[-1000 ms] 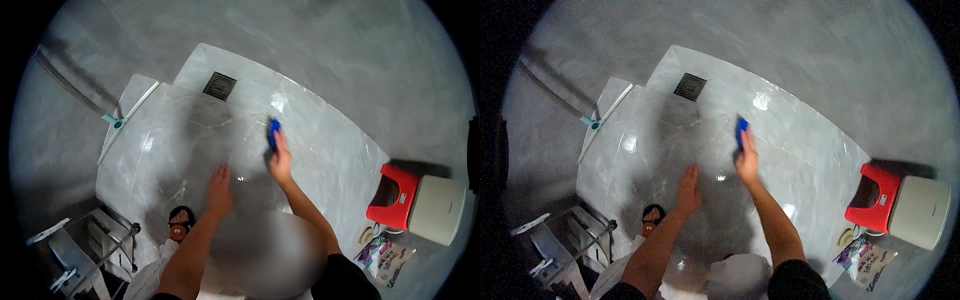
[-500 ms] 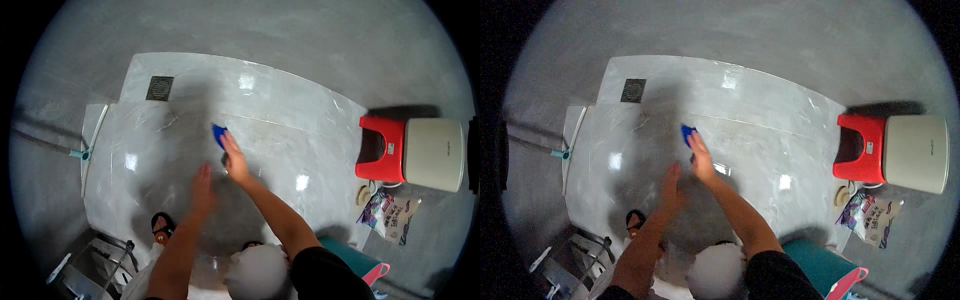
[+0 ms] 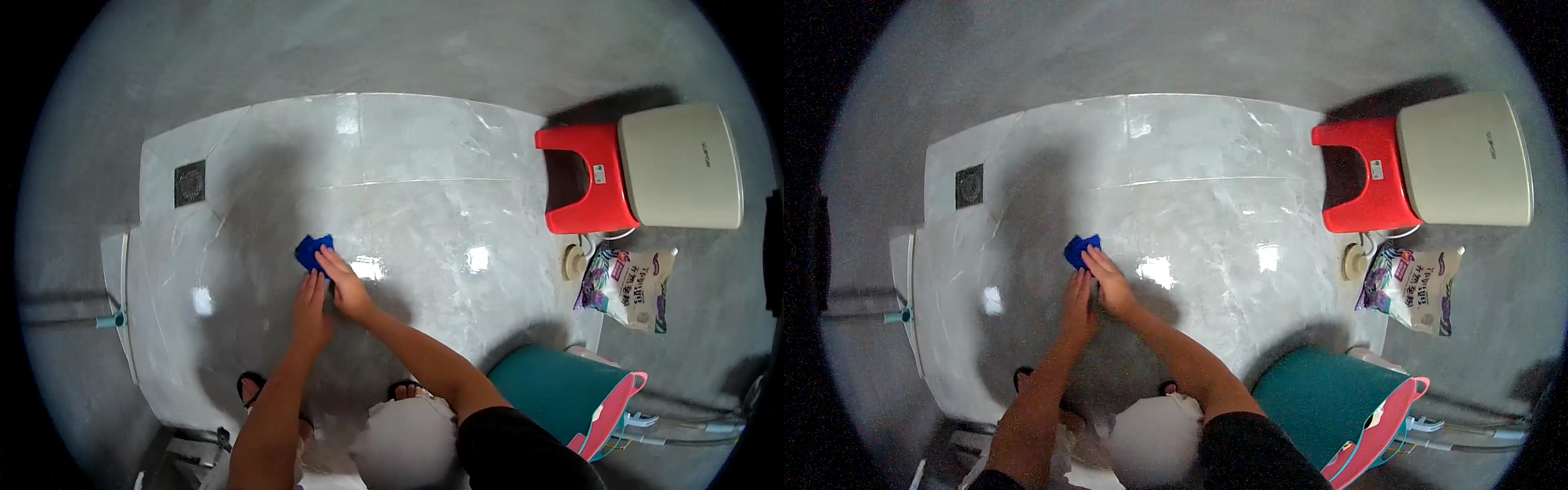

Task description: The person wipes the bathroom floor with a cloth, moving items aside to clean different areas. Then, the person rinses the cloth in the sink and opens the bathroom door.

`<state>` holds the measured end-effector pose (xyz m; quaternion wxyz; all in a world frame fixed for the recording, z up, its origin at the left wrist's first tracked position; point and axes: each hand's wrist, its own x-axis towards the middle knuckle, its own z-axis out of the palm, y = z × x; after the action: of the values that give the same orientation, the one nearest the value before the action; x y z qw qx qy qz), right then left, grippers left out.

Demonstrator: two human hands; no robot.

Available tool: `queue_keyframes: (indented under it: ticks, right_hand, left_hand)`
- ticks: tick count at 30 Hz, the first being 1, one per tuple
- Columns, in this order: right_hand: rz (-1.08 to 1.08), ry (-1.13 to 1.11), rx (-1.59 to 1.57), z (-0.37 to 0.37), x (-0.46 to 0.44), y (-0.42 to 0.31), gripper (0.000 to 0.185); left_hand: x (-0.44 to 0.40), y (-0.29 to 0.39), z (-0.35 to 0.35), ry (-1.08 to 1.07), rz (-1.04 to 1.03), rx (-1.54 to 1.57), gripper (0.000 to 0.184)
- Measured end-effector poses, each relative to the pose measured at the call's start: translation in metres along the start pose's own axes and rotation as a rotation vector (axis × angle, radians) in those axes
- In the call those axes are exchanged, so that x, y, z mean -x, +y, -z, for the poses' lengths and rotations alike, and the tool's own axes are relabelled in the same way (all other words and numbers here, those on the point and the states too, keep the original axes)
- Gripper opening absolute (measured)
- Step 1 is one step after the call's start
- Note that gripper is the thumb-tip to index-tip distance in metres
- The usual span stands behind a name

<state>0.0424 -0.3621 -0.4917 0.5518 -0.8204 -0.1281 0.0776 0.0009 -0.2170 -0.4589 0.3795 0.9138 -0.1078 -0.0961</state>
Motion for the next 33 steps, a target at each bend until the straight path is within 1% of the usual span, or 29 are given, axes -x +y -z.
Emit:
queue_keyframes:
  ticks: [2, 3, 4, 5, 6, 7, 8, 10, 12, 14, 16, 17, 19, 21, 22, 24, 25, 28, 30, 31, 32, 33]
  right_hand:
    - [0.073, 0.226, 0.114, 0.040, -0.001, 0.010, 0.075]
    - [0.018, 0.328, 0.161, 0.075, 0.005, 0.015, 0.073]
    - [-0.098, 0.427, 0.184, 0.111, 0.012, 0.019, 0.072]
    - [-0.170, 0.514, 0.319, 0.148, 0.022, 0.016, 0.070]
    - [-0.221, 0.605, 0.476, 0.176, 0.034, 0.045, 0.071]
    - [-0.278, 0.653, 0.566, 0.192, 0.047, 0.079, 0.065]
    - [-0.386, 0.664, 0.630, 0.196, 0.047, 0.107, 0.068]
    - [-0.322, 0.733, 0.656, 0.176, 0.008, 0.110, 0.073]
    - [-0.182, 0.616, 0.575, 0.137, -0.044, 0.101, 0.072]
    - [0.009, 0.474, 0.457, 0.083, -0.082, 0.088, 0.073]
    - [0.050, 0.353, 0.350, 0.045, -0.101, 0.064, 0.074]
    - [0.058, 0.285, 0.279, 0.048, -0.101, 0.056, 0.074]
    - [0.082, 0.147, 0.148, 0.064, -0.097, 0.052, 0.073]
    - [0.163, 0.261, 0.283, 0.110, -0.090, 0.068, 0.071]
    - [0.013, 0.388, 0.372, 0.131, -0.082, 0.069, 0.068]
    - [-0.079, 0.643, 0.510, 0.168, -0.075, 0.082, 0.065]
    - [-0.201, 0.694, 0.495, 0.167, -0.082, 0.093, 0.064]
    - [-0.045, 0.689, 0.597, 0.128, -0.128, 0.108, 0.062]
    - [0.108, 0.464, 0.467, 0.094, -0.158, 0.089, 0.055]
    - [0.129, 0.338, 0.484, 0.071, -0.164, 0.091, 0.057]
    - [0.183, 0.251, 0.435, 0.059, -0.165, 0.081, 0.057]
    - [0.195, 0.137, 0.335, 0.064, -0.162, 0.071, 0.056]
  left_hand:
    - [-0.009, 0.003, 0.004, -0.029, -0.014, -0.028, 0.071]
    - [-0.014, 0.002, 0.005, -0.035, -0.035, -0.060, 0.072]
    - [-0.021, 0.001, 0.004, -0.039, -0.053, -0.091, 0.072]
    - [-0.028, 0.000, 0.002, -0.051, -0.068, -0.129, 0.072]
    - [-0.035, 0.005, 0.003, -0.067, -0.063, -0.117, 0.072]
    - [-0.041, 0.014, 0.007, -0.084, -0.055, -0.107, 0.072]
    - [-0.047, 0.020, 0.008, -0.100, -0.047, -0.100, 0.072]
    - [-0.054, 0.025, 0.005, -0.085, -0.053, -0.085, 0.071]
    - [-0.055, 0.028, 0.005, -0.084, -0.039, -0.093, 0.070]
    - [-0.053, 0.032, 0.007, -0.089, -0.011, -0.116, 0.070]
    - [-0.051, 0.021, 0.006, -0.044, -0.054, -0.086, 0.069]
    - [-0.049, 0.016, 0.006, -0.020, -0.078, -0.070, 0.069]
    - [-0.045, 0.015, 0.010, -0.033, -0.043, -0.116, 0.070]
    - [-0.049, 0.014, 0.015, -0.028, -0.025, -0.144, 0.071]
    - [-0.048, 0.013, 0.015, -0.025, -0.017, -0.149, 0.071]
    - [-0.052, 0.011, 0.012, -0.028, -0.008, -0.151, 0.072]
    - [-0.056, 0.010, 0.009, -0.030, -0.007, -0.151, 0.073]
    - [-0.065, 0.011, 0.007, -0.017, -0.008, -0.153, 0.073]
    - [-0.065, 0.013, 0.011, -0.007, 0.004, -0.151, 0.073]
    - [-0.063, 0.015, 0.013, -0.002, 0.016, -0.144, 0.073]
    - [-0.062, 0.016, 0.015, 0.002, 0.025, -0.135, 0.073]
    - [-0.062, 0.014, 0.016, 0.003, 0.036, -0.139, 0.073]
